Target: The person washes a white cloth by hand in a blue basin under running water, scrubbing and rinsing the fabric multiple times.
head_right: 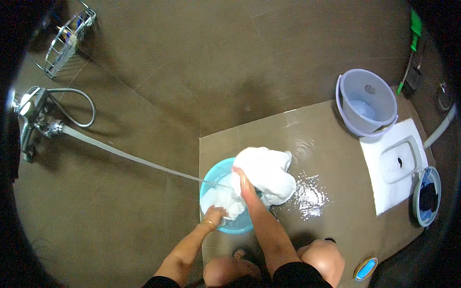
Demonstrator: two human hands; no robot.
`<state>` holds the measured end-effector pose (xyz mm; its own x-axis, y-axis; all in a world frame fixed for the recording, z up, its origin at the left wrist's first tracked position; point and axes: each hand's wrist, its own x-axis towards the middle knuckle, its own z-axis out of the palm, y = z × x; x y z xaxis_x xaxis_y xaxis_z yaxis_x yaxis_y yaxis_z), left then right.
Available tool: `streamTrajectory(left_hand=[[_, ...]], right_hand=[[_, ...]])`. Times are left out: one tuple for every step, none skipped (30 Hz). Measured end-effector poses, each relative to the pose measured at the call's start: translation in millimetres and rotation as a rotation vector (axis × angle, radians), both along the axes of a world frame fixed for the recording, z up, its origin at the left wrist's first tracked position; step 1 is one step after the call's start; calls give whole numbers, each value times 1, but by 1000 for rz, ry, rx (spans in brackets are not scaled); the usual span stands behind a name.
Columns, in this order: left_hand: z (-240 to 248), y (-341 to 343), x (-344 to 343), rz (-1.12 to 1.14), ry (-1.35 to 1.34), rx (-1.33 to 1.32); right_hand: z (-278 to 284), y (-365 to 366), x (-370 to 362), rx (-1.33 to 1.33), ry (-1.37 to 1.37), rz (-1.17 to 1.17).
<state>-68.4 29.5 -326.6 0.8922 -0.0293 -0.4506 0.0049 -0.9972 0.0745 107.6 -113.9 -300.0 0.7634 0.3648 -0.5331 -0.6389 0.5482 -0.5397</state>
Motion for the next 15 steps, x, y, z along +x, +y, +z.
streamTrajectory(left_hand=[[9, 4, -8, 27, -83, 3], [20, 7, -10, 114, -86, -14], [31, 7, -8, 197, -90, -36], [40, 3, -8, 284, -89, -60], [63, -20, -2, 376, -155, -13], [81, -29, 1, 421, -415, -149], [91, -40, 6, 454, -670, -297], [99, -48, 14, 478, -922, -455], [110, -49, 22, 467, -821, -585], [136, -69, 37, 494, -769, -737], [160, -90, 53, 527, -713, -889], [167, -101, 60, 471, -906, -961], [176, -88, 63, 446, -1009, -811], [184, -74, 68, 413, -1104, -671], [195, -75, 75, 515, -1112, -754]], right_hand=[[37, -12, 3, 170, 7, -8], [71, -25, 8, 342, 5, -22], [103, -39, 12, 510, -1, -37], [128, -45, 8, 659, -16, 5], [144, -47, 5, 707, -61, -2], [167, -44, -4, 811, -81, 49], [186, -43, -11, 849, -85, 93], [200, -43, -16, 917, -109, 155], [221, -48, -23, 954, -98, 175], [227, -49, -27, 989, -147, 159], [232, -53, -30, 1061, -121, 149], [237, -55, -29, 1133, -98, 142], [239, -51, -27, 1298, -57, 169], [241, -52, -22, 1299, -72, 135], [238, -56, -16, 1290, -84, 98]])
